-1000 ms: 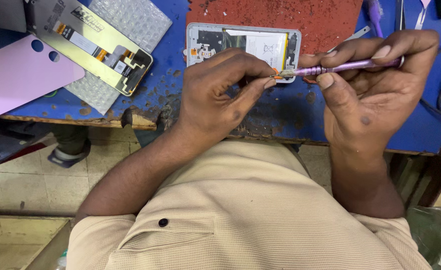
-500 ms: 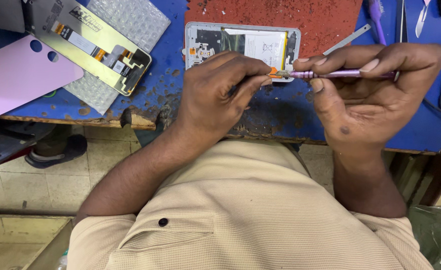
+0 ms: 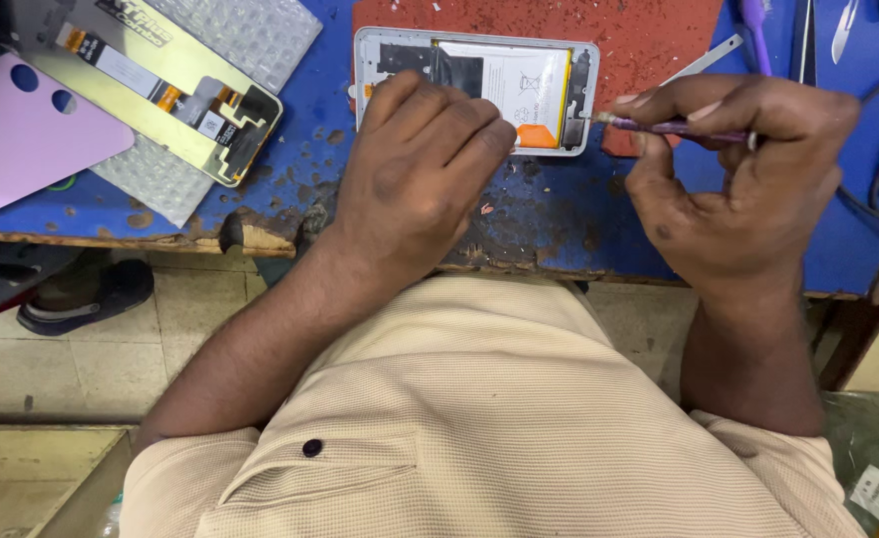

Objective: The person removes the back cover of a smartphone, uses a screwdriver to unscrew internal components, and tests the touchscreen by entering a PIN and navigating the interface. The person then reopens the device and continues to adjust internal parts with the screwdriver.

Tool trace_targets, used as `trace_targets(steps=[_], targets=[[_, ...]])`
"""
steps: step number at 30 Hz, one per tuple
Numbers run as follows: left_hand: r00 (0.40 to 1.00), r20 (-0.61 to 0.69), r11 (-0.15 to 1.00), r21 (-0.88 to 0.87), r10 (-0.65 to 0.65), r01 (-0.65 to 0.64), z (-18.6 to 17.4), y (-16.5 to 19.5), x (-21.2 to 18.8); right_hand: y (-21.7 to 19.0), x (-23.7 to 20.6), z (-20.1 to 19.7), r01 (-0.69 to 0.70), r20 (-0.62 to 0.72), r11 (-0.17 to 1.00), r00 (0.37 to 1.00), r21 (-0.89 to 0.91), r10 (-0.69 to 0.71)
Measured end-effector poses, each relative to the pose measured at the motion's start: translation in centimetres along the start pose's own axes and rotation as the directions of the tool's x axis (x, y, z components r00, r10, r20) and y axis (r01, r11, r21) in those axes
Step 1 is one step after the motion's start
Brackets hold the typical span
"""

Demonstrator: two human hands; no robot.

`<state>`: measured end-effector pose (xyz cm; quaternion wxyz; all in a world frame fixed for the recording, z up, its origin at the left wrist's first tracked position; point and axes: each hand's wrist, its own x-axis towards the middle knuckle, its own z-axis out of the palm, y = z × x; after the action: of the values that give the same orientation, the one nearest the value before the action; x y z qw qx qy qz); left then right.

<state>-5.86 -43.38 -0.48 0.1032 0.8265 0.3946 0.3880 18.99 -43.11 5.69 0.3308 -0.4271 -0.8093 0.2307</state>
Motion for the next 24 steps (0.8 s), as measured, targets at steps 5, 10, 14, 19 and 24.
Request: trace_targets(steps=[5,10,14,19,24], targets=[[1.000,0.008,1.000,-0.012,-0.015,0.015,0.2,-0.2,-0.5,0.7,-0.2,0.2,-0.006,-0.015,0.999,1.000,0.048,0.007],[0.999,0.017,0.999,-0.028,-0.028,0.028,0.1,-0.2,-0.3,1.7,-0.6,0.0,-0.022,-0.021,0.996,1.000,0.087,0.024],[0.999,0.024,0.998,-0.043,-0.038,0.039,-0.2,-0.2,-0.2,2.1,-0.3,0.1,-0.018,-0.009,0.997,1.000,0.068,0.019],[0.998,0.020,0.996,-0.069,-0.055,0.057,-0.2,-0.2,0.0,1.9,0.2,0.1,-0.018,0.005,0.999,1.000,0.047,0.018],[0.997,0.019,0.992,-0.100,-0.076,0.078,-0.3,-0.3,0.0,1.6,1.0,-0.2,0.055,0.048,0.995,0.998,-0.082,-0.051]])
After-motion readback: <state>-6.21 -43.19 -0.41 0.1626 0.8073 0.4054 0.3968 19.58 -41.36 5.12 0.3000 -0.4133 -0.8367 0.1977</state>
